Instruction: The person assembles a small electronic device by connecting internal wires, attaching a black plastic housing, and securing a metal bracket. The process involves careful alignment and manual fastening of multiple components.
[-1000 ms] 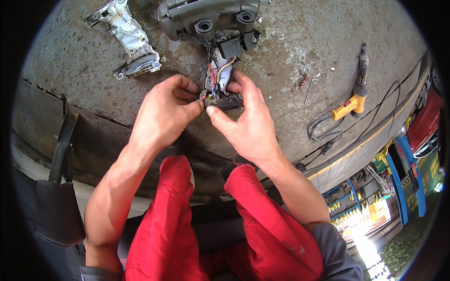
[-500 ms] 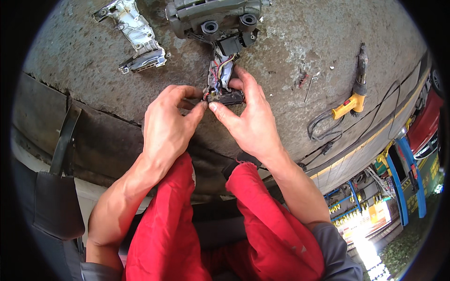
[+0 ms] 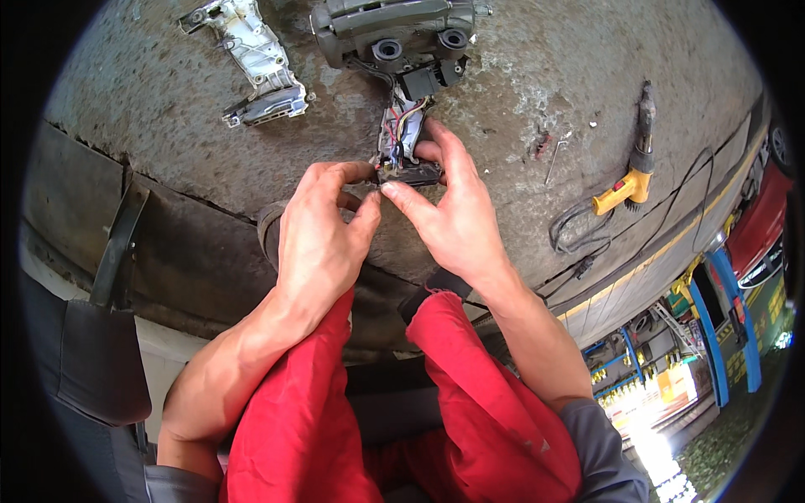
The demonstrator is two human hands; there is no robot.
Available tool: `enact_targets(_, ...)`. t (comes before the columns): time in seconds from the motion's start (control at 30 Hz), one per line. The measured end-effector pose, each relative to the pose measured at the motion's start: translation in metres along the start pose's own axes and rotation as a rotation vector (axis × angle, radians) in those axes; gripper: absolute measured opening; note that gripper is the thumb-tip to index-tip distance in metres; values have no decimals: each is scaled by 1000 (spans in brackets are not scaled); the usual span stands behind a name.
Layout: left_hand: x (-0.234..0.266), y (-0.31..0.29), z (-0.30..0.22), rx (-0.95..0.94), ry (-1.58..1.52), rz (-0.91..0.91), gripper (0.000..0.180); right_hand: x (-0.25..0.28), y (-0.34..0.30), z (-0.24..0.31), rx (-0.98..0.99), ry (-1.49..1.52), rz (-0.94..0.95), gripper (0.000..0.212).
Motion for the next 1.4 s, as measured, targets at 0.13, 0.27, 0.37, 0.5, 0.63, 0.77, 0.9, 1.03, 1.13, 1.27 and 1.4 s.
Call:
enact_targets(0.13, 1, 1, 5, 54, -17, 54, 33, -1, 1, -3, -21, 25, 14, 82)
enact_targets(0.27, 2, 9, 9, 126, -108, 85, 30, 1, 1, 1, -42, 51, 63, 87)
enact_targets(0.37, 3, 11, 12, -11, -63, 22, 24, 1, 1, 4, -10, 12, 41, 87)
enact_targets(0.5, 2, 9, 7, -189, 70, -32, 22, 2, 0, 2, 51, -54, -11, 86)
enact_targets(0.63, 1, 7, 6, -220, 34, -60, 19, 4, -1, 1, 59, -27, 1, 89)
enact_targets(0.77, -2, 12, 15, -281, 9, -49, 15, 12, -1, 0, 159, 48, 47, 89)
enact_targets(0.9, -6, 7, 13, -165, 47, -61, 19, 32, -7, -11, 153, 105, 7, 85)
enact_targets(1.03, -10, 3, 12, -239, 149, -140, 22, 37, -15, -35, 96, 116, -25, 79)
enact_targets(1.13, -12, 2, 9, -350, 215, -192, 18, 32, -22, -39, -28, 199, -13, 72)
enact_targets(1.27, -23, -6, 4, -385, 189, -244, 15, 15, -24, -43, 110, 256, -109, 72)
enact_targets(1.4, -25, -8, 6, -418, 259, -305, 16, 18, -18, -29, 35, 125, -103, 76)
Point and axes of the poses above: each hand's wrist, its own y-axis towards the middle knuckle, its own x-axis out of the back of the hand, z = x × y, the point moved 4 cm from there along y, towards the middle knuckle, and after that the axes turned 1 degree about -z, right-handed, at the moved point
